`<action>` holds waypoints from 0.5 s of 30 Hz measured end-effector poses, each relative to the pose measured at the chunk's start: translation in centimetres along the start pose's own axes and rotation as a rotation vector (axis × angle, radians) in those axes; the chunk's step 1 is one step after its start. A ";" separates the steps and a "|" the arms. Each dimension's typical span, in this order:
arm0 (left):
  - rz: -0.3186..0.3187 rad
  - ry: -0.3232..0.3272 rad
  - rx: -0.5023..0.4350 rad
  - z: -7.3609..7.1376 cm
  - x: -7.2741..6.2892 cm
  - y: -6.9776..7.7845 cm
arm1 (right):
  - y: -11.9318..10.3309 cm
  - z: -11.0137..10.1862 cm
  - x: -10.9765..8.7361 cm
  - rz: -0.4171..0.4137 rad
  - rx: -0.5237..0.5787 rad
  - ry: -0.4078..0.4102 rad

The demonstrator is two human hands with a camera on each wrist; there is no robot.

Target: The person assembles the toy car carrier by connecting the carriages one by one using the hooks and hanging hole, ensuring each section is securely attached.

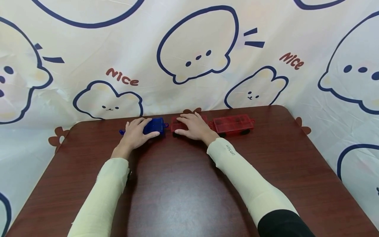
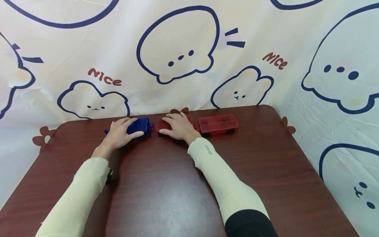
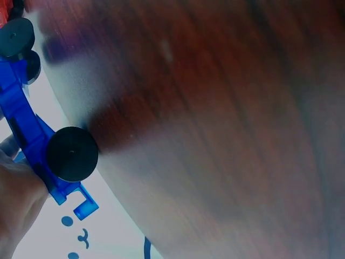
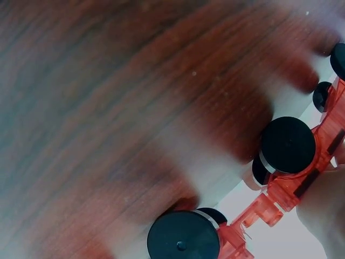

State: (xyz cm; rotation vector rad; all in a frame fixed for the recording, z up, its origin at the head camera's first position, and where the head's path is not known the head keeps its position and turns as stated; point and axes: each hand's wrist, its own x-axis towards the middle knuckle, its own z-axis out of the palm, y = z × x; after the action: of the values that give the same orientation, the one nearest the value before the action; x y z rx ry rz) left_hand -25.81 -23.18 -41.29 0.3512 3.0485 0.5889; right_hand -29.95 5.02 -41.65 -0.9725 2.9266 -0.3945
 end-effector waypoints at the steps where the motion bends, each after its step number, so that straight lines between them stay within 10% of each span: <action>1: 0.000 0.000 0.000 0.0 0.0 0.0 | 0.0 0.0 0.0 0.000 -0.001 0.001; 15: 0.007 0.000 0.018 0.0 0.1 0.3 | 0.4 0.2 0.1 0.010 -0.014 -0.006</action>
State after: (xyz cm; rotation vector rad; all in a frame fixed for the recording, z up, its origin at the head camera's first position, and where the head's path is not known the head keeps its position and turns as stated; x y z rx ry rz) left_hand -25.89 -22.89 -41.20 0.3627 3.0554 0.5621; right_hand -30.19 5.23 -41.92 -0.9579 2.9312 -0.3708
